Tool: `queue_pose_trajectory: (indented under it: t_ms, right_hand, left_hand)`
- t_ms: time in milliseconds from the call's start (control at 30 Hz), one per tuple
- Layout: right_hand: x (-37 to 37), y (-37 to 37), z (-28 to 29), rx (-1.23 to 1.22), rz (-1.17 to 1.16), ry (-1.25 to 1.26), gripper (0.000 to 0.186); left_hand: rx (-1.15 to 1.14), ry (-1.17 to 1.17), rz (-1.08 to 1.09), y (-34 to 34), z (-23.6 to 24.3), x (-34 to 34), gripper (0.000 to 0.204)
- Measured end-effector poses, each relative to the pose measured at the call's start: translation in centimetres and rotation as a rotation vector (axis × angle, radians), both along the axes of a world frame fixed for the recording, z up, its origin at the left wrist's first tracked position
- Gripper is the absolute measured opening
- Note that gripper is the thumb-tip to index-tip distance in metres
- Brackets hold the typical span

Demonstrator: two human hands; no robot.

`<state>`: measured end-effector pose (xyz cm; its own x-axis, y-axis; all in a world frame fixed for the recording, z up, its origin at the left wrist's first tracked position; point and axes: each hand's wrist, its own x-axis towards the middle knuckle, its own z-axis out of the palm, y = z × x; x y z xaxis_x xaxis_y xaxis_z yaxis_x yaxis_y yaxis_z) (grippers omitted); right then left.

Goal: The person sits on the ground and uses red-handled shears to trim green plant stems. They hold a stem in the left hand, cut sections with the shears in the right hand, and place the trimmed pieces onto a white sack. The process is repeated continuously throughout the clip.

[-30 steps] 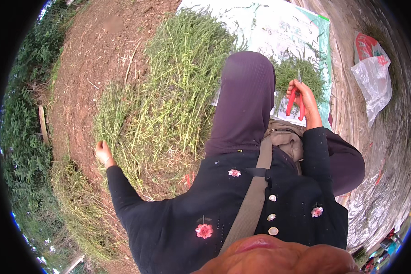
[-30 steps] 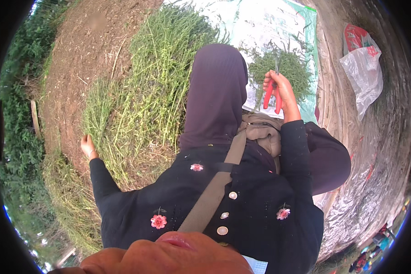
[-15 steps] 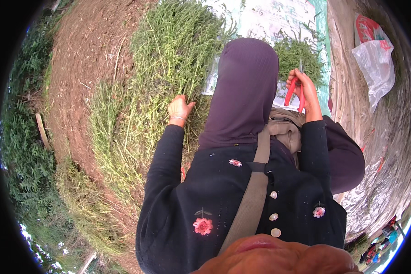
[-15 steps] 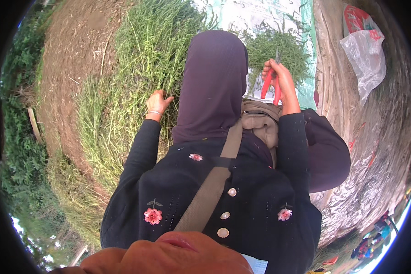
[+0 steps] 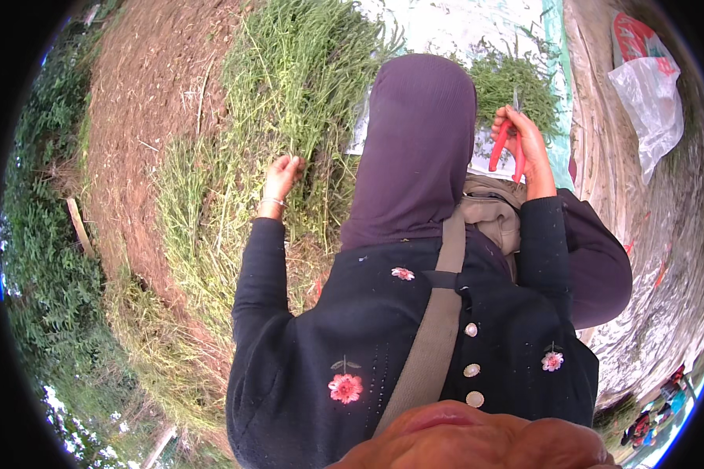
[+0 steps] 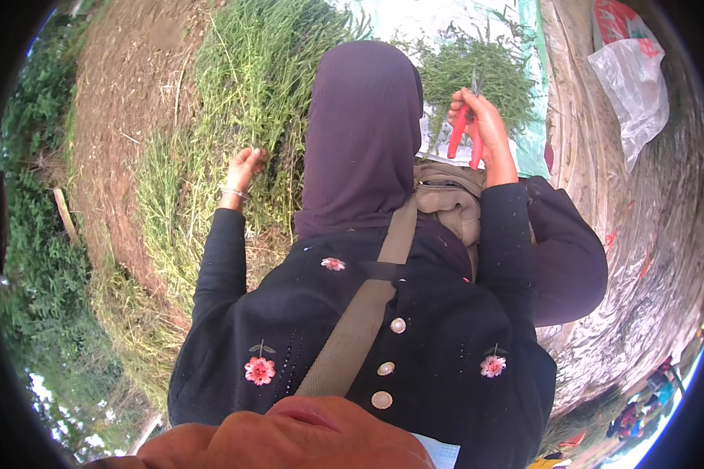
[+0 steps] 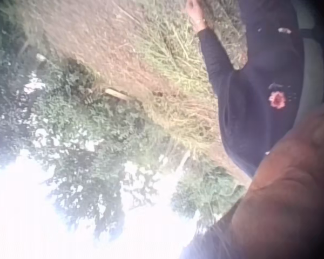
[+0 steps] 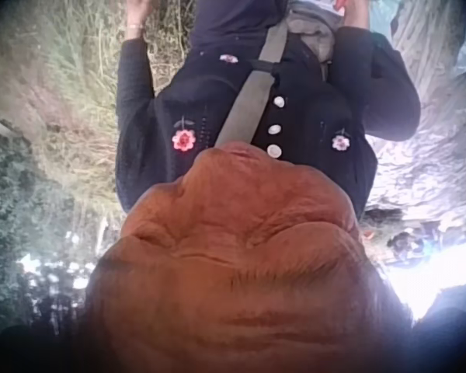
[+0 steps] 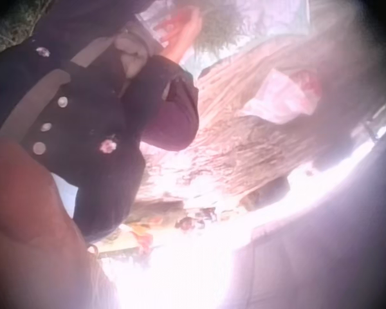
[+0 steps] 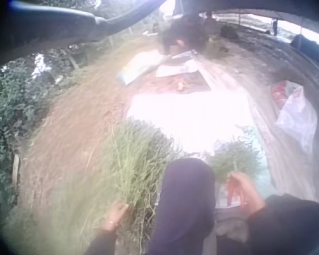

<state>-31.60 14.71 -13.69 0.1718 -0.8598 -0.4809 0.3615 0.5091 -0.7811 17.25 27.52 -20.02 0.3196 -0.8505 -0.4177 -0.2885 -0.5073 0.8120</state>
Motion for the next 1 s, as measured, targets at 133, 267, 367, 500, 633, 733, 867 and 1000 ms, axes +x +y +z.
queue_pose_trajectory:
  t_ms: [133, 267, 367, 500, 633, 733, 867, 1000]
  right_hand:
    - [-0.8, 0.4, 0.0, -0.002, -0.017, 0.001, 0.025]
    - [-0.6, 0.4, 0.1, 0.0, -0.025, 0.006, 0.025]
    - [-0.8, 0.5, 0.1, 0.004, -0.023, 0.025, 0.025]
    - [-0.8, 0.1, -0.3, -0.021, -0.011, 0.009, 0.025]
    - [-0.8, 0.1, -0.4, -0.021, -0.009, 0.042, 0.026]
    - [-1.2, 0.2, -0.3, -0.029, -0.024, 0.064, 0.025]
    - [-1.1, 0.2, 0.2, -0.035, -0.03, 0.065, 0.024]
    - [-0.7, -0.1, 0.1, -0.054, -0.002, 0.04, 0.024]
  left_hand:
    - [-0.003, -0.647, -0.225, -0.5, -0.6, -4.5, 0.026]
    - [0.114, -0.815, -0.276, -0.6, -1.2, -6.3, 0.035]
    - [0.172, -0.767, -0.235, -1.1, 0.1, -6.7, 0.044]
    - [0.153, -0.223, -0.079, -1.8, 1.6, -4.0, 0.026]
    - [0.05, 0.175, -0.047, -2.5, 6.8, -4.5, 0.013]
    - [-0.019, 0.358, -0.053, -2.7, 14.4, -5.8, 0.026]
    - [-0.171, 0.357, -0.052, -0.5, 19.1, 0.3, 0.024]
    - [-0.226, 0.109, 0.126, -0.2, 20.7, 2.9, 0.013]
